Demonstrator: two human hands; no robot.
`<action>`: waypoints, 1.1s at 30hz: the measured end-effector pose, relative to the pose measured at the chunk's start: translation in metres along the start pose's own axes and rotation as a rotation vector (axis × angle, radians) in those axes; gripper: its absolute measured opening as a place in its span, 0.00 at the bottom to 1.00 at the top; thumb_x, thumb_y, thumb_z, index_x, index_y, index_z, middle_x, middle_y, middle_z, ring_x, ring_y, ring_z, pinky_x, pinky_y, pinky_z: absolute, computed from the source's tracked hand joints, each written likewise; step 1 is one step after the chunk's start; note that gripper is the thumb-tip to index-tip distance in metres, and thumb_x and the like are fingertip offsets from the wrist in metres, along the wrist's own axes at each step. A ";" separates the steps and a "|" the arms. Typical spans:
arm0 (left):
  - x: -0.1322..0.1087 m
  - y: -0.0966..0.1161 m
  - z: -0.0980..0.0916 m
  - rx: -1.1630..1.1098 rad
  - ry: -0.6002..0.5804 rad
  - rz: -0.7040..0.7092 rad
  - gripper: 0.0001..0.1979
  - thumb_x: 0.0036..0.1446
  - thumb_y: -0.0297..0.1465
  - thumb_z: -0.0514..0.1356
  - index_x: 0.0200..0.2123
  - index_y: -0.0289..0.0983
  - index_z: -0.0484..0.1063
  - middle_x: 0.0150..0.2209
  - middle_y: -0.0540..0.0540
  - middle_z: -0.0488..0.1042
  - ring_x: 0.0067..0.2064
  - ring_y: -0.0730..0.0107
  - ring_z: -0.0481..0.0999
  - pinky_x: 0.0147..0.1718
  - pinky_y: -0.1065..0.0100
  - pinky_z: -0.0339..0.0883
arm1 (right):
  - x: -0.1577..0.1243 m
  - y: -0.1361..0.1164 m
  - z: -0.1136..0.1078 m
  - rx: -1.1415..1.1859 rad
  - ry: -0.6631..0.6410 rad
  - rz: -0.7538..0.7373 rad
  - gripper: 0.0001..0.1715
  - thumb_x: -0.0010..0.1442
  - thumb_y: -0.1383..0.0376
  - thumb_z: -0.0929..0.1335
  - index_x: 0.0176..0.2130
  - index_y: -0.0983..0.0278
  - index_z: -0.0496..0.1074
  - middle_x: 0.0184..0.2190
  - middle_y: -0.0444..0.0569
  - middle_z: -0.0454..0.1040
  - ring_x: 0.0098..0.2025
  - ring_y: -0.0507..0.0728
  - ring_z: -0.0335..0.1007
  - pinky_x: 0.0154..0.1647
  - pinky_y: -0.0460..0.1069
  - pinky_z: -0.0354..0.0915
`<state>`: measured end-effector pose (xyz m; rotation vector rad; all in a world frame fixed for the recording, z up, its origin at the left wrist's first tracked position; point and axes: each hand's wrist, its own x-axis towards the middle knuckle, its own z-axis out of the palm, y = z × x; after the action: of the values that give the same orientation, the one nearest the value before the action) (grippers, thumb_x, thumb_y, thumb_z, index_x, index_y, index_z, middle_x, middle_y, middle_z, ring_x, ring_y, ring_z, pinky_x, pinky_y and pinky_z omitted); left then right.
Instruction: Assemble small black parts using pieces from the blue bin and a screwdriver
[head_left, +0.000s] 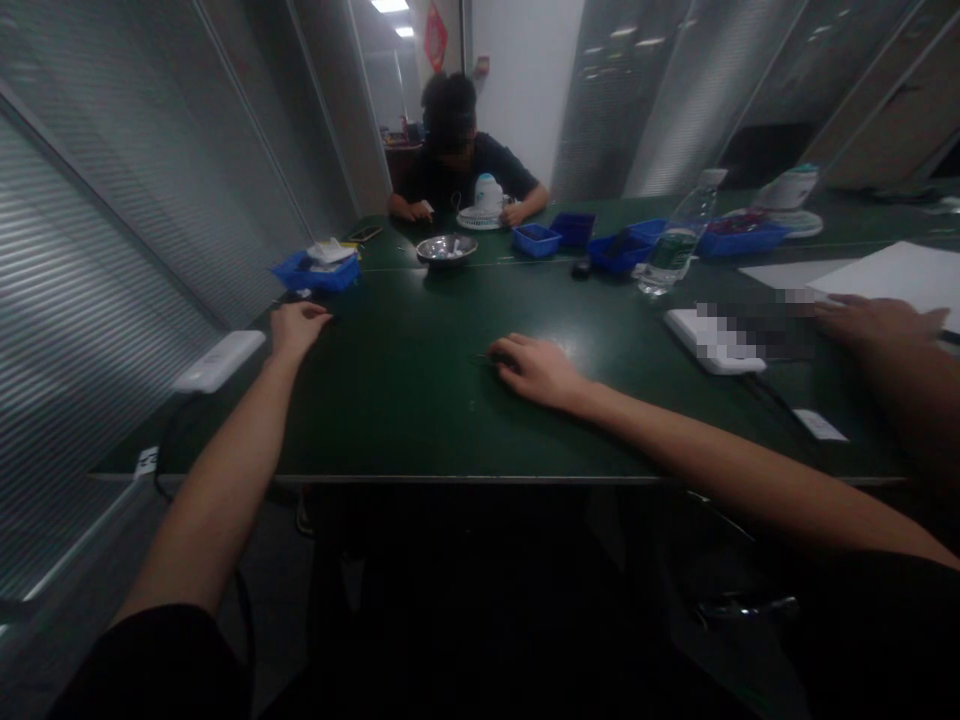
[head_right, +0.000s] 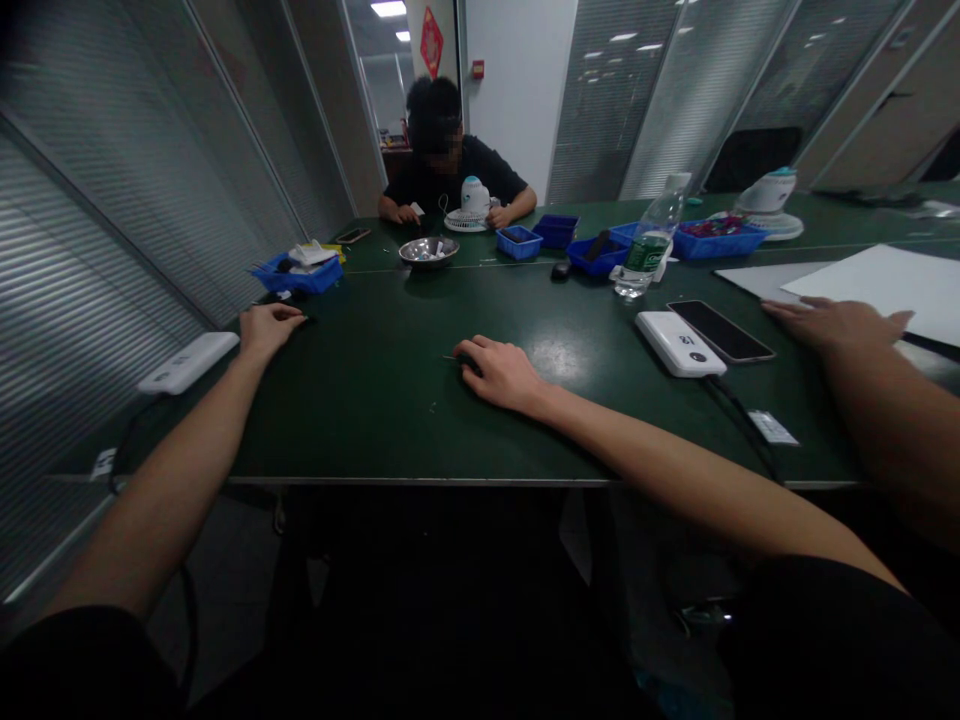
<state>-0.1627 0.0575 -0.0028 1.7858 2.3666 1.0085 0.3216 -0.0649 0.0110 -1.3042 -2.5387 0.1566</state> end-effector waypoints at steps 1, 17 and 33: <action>0.000 0.000 0.000 0.003 -0.002 0.002 0.10 0.58 0.34 0.69 0.43 0.39 0.85 0.44 0.42 0.85 0.49 0.54 0.83 0.56 0.58 0.73 | 0.000 0.000 0.000 0.001 -0.001 -0.002 0.22 0.71 0.61 0.65 0.61 0.60 0.72 0.56 0.54 0.77 0.43 0.59 0.76 0.40 0.52 0.65; -0.210 0.189 -0.076 -0.398 -0.767 1.011 0.11 0.72 0.39 0.59 0.52 0.49 0.80 0.48 0.46 0.82 0.49 0.60 0.82 0.49 0.60 0.75 | 0.000 -0.001 0.000 0.002 0.011 0.000 0.21 0.71 0.61 0.65 0.61 0.60 0.72 0.56 0.54 0.76 0.44 0.60 0.76 0.42 0.52 0.66; -0.325 0.137 -0.001 0.181 -1.072 1.320 0.12 0.61 0.16 0.60 0.42 0.36 0.75 0.43 0.43 0.81 0.45 0.58 0.82 0.47 0.61 0.74 | 0.001 0.002 0.003 0.000 0.027 -0.027 0.21 0.71 0.61 0.65 0.61 0.61 0.72 0.55 0.54 0.77 0.40 0.58 0.74 0.38 0.51 0.63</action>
<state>0.0682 -0.2050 -0.0512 2.8136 0.5448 -0.3366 0.3219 -0.0628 0.0075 -1.2628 -2.5323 0.1322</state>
